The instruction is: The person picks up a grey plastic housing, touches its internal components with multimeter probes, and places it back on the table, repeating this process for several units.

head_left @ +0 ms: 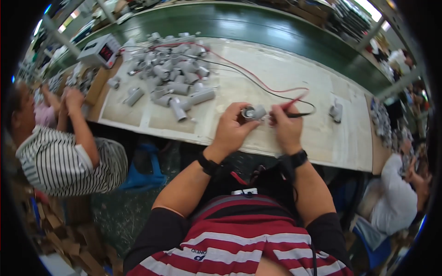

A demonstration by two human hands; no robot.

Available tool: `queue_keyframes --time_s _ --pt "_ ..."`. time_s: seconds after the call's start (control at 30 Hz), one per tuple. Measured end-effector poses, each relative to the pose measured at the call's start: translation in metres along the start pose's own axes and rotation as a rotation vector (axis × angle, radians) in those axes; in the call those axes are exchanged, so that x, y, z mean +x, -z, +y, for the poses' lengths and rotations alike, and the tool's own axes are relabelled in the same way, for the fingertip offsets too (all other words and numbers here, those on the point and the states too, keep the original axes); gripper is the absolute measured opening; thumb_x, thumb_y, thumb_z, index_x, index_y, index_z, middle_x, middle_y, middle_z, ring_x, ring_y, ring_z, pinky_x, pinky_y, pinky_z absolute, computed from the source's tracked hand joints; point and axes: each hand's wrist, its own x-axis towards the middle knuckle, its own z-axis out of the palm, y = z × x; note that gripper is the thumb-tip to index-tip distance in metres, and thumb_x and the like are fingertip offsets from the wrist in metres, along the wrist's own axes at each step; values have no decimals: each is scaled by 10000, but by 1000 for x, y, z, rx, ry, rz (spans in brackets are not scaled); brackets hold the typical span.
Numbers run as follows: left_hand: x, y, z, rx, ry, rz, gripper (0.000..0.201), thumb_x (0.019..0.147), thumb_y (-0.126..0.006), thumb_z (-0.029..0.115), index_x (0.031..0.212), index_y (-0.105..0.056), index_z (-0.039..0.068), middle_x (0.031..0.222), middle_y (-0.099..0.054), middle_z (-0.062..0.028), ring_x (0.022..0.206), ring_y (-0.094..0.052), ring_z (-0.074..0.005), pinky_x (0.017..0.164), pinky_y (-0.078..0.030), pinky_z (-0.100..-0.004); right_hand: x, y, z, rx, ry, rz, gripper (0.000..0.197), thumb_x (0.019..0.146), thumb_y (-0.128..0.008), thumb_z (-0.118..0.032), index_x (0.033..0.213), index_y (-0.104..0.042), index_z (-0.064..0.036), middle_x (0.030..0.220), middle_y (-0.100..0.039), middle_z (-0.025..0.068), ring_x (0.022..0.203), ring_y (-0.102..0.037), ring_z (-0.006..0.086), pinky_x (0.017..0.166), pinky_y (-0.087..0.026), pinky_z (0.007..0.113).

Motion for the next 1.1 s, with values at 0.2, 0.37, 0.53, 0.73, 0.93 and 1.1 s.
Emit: queue_keyframes --time_s 0.2,0.37,0.53,0.73,0.93,1.1 --pt "-42 66 58 -135 -103 364 476 897 -712 -51 1322 -513 37 1145 -624 -76 1005 -641 -162 870 -553 -305 2 -2 -7 101 -39 -64 115 962 -696 -128 976 -638 -29 801 -693 90 611 -621 142 549 -507 255" --pt "-26 190 29 115 -37 778 436 916 -722 30 1297 -515 -11 1075 -665 -78 871 -647 -166 771 -549 -309 0 14 -9 2 -32 -38 115 969 -681 -134 988 -635 -30 796 -690 88 630 -625 137 551 -504 253" --pt "-35 397 -15 698 306 692 451 960 -679 266 1269 -579 -47 963 -679 -102 759 -624 -188 674 -527 -322 4 -8 10 63 -84 -108 134 960 -685 -165 887 -651 -59 745 -651 19 618 -592 99 538 -479 268" --pt "12 383 -2 958 142 743 510 938 -734 255 1326 -556 -24 1091 -665 -146 942 -639 -272 858 -530 -371 -7 12 -14 103 -99 -147 144 935 -714 -165 905 -662 -35 731 -664 41 583 -609 96 531 -514 243" --pt "21 28 143 1027 -244 10 464 862 -745 110 1283 -593 -12 1255 -634 -177 1168 -600 -349 1042 -447 -420 4 41 -22 -5 -223 -221 150 923 -719 -177 924 -671 -35 771 -689 51 633 -658 134 561 -549 295" --pt "9 -191 152 956 -478 -808 541 796 -785 164 1268 -576 2 1318 -566 -309 1226 -561 -466 1018 -473 -514 -3 22 26 -80 337 181 298 887 -753 -302 1023 -699 -42 878 -731 120 849 -692 261 816 -539 439"
